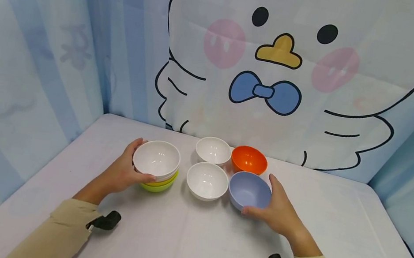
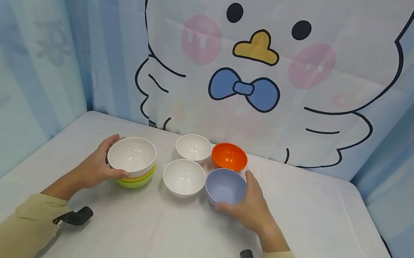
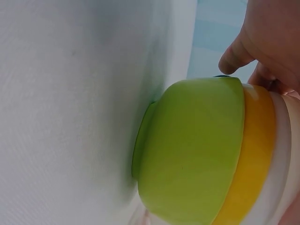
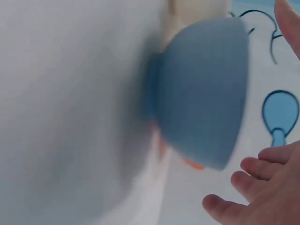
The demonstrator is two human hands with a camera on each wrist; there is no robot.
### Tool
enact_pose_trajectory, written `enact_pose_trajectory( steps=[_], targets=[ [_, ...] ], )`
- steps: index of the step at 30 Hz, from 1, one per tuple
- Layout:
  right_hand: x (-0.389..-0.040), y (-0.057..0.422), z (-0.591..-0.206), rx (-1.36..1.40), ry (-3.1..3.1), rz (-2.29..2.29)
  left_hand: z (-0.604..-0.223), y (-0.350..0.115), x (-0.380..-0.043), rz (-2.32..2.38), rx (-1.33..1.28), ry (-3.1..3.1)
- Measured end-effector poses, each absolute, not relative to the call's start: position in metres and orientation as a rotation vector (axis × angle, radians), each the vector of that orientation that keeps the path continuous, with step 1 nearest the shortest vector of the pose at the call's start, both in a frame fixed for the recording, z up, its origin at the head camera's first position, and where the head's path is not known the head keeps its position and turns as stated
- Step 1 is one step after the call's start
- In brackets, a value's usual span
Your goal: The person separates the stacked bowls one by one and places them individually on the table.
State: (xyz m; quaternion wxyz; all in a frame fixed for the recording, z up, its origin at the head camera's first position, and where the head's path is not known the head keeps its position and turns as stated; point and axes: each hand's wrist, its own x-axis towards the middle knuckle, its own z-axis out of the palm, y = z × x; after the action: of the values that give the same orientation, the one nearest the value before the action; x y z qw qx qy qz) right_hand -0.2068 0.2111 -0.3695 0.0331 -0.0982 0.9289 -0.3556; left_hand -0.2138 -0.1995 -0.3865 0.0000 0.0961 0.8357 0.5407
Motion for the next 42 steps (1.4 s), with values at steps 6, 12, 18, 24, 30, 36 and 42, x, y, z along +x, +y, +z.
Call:
enact_pose_trajectory(
  steps=[6,12,18,24,30,36,42],
  targets=[
    [-0.205,0.189,-0.343,-0.478,2.878,-1.159,-0.387,-0.203,-0.214,1.699,0.312,2.590],
    [-0.208,0.146,-0.325,-0.649,2.764,-1.243,-0.397,-0.205,-0.217,1.708,0.366,2.564],
    [-0.218,0.092,-0.324,-0.659,2.678,-1.214,-0.404,-0.206,-0.216,1.730,0.379,2.566],
    [-0.228,0.050,-0.333,-0.775,2.645,-1.173,-0.405,-0.206,-0.216,1.690,0.367,2.607],
    [-0.238,0.021,-0.343,-0.821,2.565,-1.240,-0.405,-0.207,-0.215,1.679,0.368,2.626],
    [-0.246,0.006,-0.350,-0.760,2.616,-1.125,-0.405,-0.207,-0.214,1.656,0.366,2.630],
    [-0.251,0.000,-0.354,-0.743,2.612,-1.094,-0.405,-0.209,-0.214,1.653,0.384,2.634]
  ],
)
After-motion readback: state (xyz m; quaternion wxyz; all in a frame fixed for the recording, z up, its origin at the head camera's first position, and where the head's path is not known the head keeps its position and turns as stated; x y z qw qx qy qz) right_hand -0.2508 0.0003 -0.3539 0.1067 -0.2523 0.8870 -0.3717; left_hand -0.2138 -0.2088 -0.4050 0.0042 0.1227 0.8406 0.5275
